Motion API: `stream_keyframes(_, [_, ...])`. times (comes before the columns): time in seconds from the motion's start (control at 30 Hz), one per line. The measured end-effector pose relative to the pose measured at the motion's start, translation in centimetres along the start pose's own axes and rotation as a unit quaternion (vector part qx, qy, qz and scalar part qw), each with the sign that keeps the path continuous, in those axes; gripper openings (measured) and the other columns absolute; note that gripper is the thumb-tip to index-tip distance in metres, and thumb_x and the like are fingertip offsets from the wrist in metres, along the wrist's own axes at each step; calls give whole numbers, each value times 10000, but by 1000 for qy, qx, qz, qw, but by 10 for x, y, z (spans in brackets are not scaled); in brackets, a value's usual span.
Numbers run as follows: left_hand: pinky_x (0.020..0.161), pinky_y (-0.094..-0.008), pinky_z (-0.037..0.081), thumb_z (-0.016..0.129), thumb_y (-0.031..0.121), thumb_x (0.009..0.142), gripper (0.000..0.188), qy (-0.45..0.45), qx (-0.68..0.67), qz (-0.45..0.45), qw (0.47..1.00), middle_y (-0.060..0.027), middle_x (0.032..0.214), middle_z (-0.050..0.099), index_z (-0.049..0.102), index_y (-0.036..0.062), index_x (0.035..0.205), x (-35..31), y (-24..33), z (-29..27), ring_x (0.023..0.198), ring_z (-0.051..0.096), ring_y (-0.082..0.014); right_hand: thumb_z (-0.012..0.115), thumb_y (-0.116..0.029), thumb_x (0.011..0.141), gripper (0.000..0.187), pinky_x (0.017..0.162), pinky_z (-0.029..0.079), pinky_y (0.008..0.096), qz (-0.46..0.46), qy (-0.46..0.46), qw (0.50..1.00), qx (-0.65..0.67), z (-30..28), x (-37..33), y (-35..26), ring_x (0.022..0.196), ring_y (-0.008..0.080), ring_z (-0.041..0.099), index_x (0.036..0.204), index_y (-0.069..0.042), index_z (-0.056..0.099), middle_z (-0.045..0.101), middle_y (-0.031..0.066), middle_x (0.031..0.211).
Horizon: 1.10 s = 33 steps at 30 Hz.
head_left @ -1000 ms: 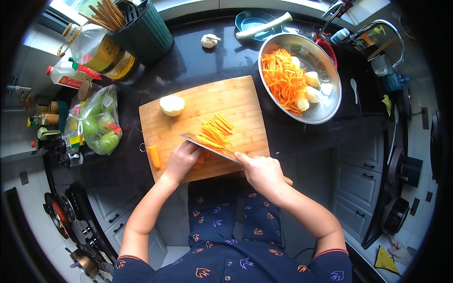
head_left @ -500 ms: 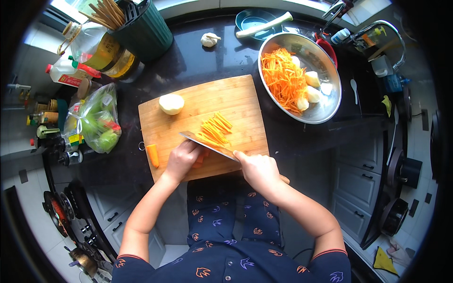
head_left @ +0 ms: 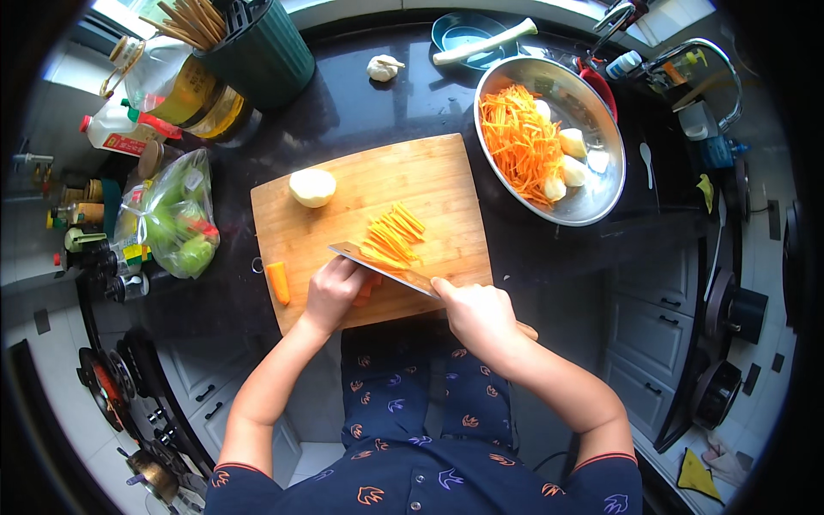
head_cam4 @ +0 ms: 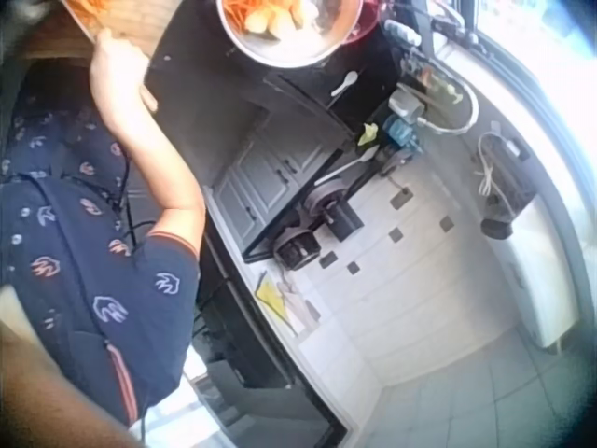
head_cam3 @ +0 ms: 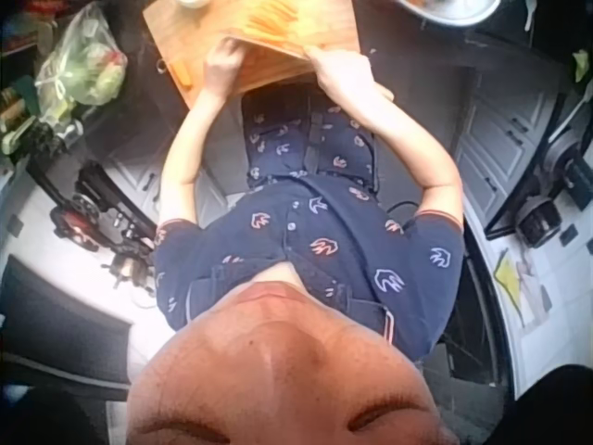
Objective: The person slices a carrot into thin strips on a wooden cutting board using a large knife. The person holds the carrot with their left hand and uses the knife in their right hand to cut the vegetable into uniform julienne pieces.
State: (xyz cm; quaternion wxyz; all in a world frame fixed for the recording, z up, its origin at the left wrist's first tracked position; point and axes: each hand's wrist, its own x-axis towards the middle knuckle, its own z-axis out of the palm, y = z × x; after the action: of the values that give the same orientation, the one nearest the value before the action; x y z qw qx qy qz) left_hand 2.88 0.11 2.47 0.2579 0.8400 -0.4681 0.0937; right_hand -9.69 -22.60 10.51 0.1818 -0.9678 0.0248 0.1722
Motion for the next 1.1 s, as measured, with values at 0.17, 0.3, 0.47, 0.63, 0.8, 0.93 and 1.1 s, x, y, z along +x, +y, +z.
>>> stream_keyframes(0.17, [634,-339,556,754,85,634,198,28,30,28,999,-27,786,626,714,147,817,1,0,1,761,660,-228,567,-77,892,199,585,570,458,-12,18,1000,10,7,6,-2,671,351,719,1082,-70,625,692,174,706])
stream_keyframes(0.3, [633,-345,550,760,92,631,196,31,22,38,999,-32,766,614,712,149,812,6,0,-2,755,654,-230,570,-79,892,244,581,569,450,-25,42,999,13,8,5,2,667,345,718,1127,-86,634,690,169,701])
stream_keyframes(0.47, [635,-352,557,775,97,636,208,-6,33,15,999,-34,784,607,718,139,831,-1,-1,-3,773,653,-234,572,-76,890,268,584,570,442,-31,48,998,14,0,-2,-1,659,336,718,1149,-82,637,687,170,693])
stream_keyframes(0.63, [636,-356,562,775,85,648,214,8,24,15,1000,-32,801,615,731,138,850,-2,1,-2,772,655,-240,571,-72,887,221,589,572,442,-19,10,1000,-1,-3,-3,-4,655,334,718,1103,-65,620,687,172,689])
stream_keyframes(0.8, [621,-345,563,769,71,642,221,11,16,19,1000,-27,800,625,734,141,849,-1,0,-5,754,658,-236,574,-72,884,197,581,569,448,-21,30,999,2,7,2,-5,655,339,717,1076,-73,617,689,169,692])
stream_keyframes(0.93, [611,-338,565,769,68,638,223,4,9,4,1000,-24,796,632,731,140,846,-1,1,-6,744,664,-224,574,-75,890,268,574,566,453,-41,46,998,8,9,3,2,652,339,716,1151,-86,637,692,167,697])
stream_keyframes(1.1, [631,-339,574,772,76,642,228,17,13,12,1000,-31,807,637,722,131,857,-1,-1,-3,780,682,-218,576,-79,899,377,575,569,451,-40,53,998,21,12,-5,5,629,332,713,1270,-105,637,695,166,697])
